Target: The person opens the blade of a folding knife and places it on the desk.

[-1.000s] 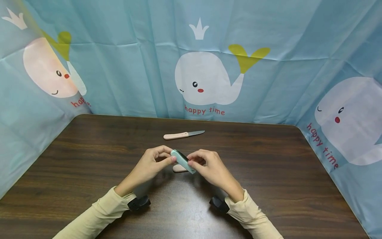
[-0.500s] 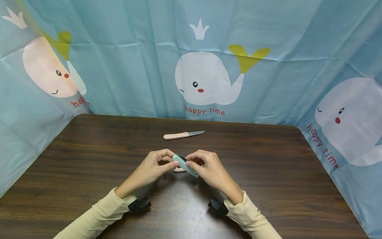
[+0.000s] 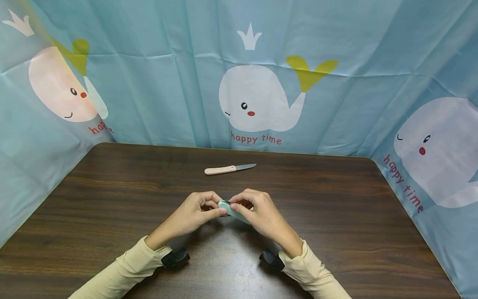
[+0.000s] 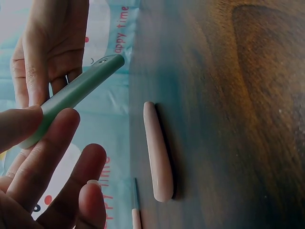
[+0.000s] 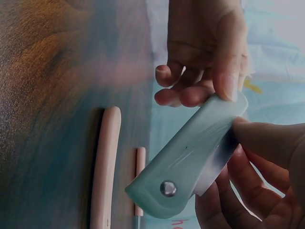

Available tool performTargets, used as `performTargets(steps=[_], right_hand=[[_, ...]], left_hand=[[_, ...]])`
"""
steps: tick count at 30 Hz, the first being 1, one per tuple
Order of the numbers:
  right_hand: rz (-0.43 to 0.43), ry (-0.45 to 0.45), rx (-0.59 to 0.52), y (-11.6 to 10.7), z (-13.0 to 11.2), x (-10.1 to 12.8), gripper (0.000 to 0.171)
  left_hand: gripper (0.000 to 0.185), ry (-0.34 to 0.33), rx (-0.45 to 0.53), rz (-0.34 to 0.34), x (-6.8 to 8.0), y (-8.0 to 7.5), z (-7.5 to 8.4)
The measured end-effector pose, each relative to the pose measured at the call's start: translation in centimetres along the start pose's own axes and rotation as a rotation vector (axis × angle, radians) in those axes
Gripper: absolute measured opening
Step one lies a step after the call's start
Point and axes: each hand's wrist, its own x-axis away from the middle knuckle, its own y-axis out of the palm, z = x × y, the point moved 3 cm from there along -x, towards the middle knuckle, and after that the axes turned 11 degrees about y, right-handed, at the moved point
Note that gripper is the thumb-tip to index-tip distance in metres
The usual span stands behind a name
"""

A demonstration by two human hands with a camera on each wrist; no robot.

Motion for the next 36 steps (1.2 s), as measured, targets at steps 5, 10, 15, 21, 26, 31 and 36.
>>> performTargets(steps=[5,10,15,21,26,31,36], right_hand=[[0.002,-0.01,0.006,0.21,0.08,-0.04,0.009],[0.01,-0.028,0.002,0.21,0.12,0.0,0.008],[0.029,-0.048,0.02,0.28,0.17,0.04,0.007],[0.066,-0.07,0.049,0.46,0.31,0.03,0.005],[0.086,-0.078,0.051,0.44,0.43,0.02,0.004],[0.118,-0.046,0.029,-0.13,0.68,-0.04,0.004],[0.076,0.035,-0.015,-0.32,0.98,-0.25,0.007]], left_hand=[[0.015,-0.015,-0.002,-0.003,0.03,0.12,-0.01],[0.015,-0.017,0.028,-0.008,0.19,0.22,0.07],[0.014,0.003,0.013,-0.004,0.24,0.22,0.16],[0.014,0.014,-0.003,0.013,0.18,0.05,0.28],[0.012,0.008,-0.02,0.022,0.09,-0.07,0.35],[0.012,-0.007,-0.036,0.041,0.04,-0.28,0.24],[0.012,-0.019,-0.042,0.051,0.16,-0.52,0.13]])
